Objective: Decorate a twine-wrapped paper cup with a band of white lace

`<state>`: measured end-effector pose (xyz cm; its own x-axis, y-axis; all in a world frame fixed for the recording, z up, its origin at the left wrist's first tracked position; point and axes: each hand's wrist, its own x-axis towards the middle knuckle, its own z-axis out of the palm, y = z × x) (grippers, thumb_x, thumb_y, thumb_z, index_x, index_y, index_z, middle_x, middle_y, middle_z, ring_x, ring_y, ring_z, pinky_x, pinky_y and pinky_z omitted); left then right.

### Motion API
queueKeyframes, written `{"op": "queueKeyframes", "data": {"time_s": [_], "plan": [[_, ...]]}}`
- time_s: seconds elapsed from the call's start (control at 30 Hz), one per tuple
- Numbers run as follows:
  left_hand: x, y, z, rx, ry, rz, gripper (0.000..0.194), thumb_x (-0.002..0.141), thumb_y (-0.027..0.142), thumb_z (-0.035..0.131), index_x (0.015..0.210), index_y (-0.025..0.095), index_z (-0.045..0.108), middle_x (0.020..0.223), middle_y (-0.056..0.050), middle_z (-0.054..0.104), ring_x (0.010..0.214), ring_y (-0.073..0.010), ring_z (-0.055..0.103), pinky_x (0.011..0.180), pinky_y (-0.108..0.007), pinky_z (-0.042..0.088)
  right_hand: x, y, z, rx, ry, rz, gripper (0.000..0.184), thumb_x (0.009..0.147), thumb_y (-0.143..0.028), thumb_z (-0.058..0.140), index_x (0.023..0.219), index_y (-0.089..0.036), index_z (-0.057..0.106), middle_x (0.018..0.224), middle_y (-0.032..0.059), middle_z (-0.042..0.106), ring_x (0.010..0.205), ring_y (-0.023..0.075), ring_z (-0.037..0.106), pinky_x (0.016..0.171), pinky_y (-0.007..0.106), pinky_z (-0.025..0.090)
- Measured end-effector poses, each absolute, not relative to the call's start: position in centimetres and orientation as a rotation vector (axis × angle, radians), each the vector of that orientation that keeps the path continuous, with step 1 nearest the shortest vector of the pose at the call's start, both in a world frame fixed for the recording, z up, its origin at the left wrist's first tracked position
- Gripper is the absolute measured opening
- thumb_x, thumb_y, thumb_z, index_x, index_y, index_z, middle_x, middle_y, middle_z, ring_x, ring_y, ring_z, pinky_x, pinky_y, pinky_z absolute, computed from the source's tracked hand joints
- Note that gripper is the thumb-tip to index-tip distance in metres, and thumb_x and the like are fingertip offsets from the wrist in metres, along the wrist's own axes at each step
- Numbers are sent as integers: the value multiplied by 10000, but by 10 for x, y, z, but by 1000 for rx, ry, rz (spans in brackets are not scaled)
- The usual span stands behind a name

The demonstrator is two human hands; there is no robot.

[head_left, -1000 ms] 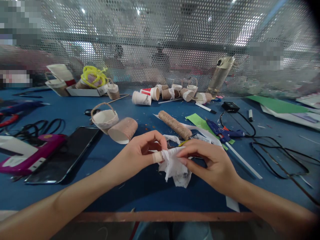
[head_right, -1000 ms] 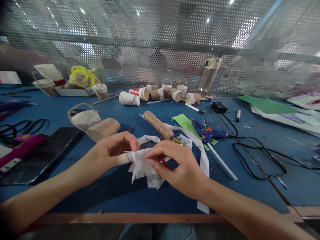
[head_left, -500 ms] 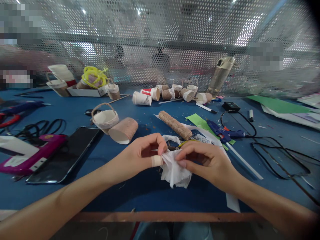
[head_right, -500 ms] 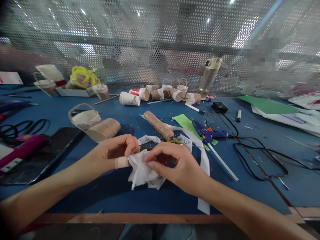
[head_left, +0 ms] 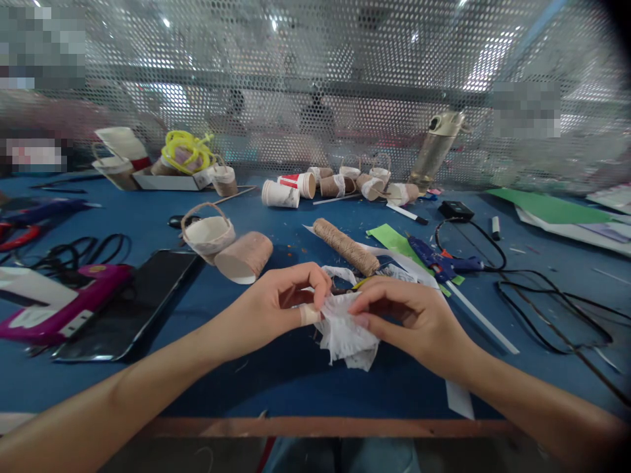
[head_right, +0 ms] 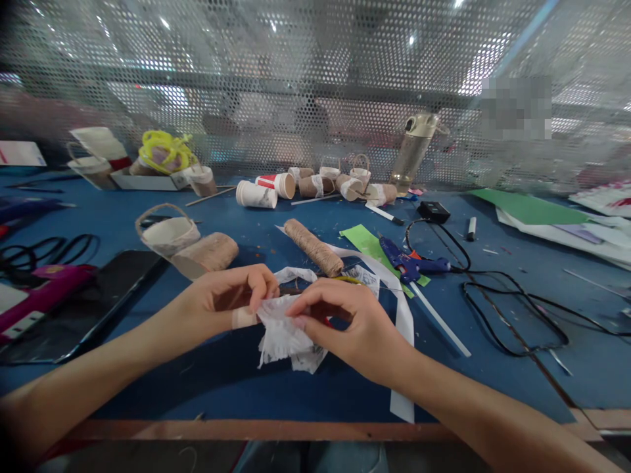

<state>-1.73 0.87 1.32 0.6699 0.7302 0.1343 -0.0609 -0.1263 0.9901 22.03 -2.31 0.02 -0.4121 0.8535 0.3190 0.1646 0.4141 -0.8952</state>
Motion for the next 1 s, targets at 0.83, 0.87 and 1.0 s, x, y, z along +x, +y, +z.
{"op": "queueKeyframes", "data": {"time_s": [0.83, 0.87, 1.0], "plan": [[-7, 0, 7, 1293, 662, 593, 465, 914, 236, 715, 1336, 228, 520, 1173, -77, 726, 1072, -208, 690, 932, -339, 515, 220, -24, -5, -908, -1881, 689, 88, 909, -170, 683, 964, -236, 698, 937, 30, 691, 828, 147, 668, 673, 249, 579], [-8, 0, 7, 1309, 680, 613, 486, 913, 234, 717, 1350, 235, 505, 1136, -70, 735, 1044, -203, 696, 913, -332, 521, 220, -24, -5, -929, -1857, 707, 83, 909, -179, 686, 965, -239, 696, 938, 27, 684, 817, 144, 663, 676, 246, 580], [-10, -2, 9, 1463, 714, 714, 450, 912, 268, 740, 1323, 287, 560, 1069, -28, 717, 986, -183, 689, 874, -303, 541, 222, -22, -7, -987, -1680, 904, 78, 906, -227, 705, 977, -246, 680, 944, 18, 665, 788, 131, 657, 665, 224, 581]]}}
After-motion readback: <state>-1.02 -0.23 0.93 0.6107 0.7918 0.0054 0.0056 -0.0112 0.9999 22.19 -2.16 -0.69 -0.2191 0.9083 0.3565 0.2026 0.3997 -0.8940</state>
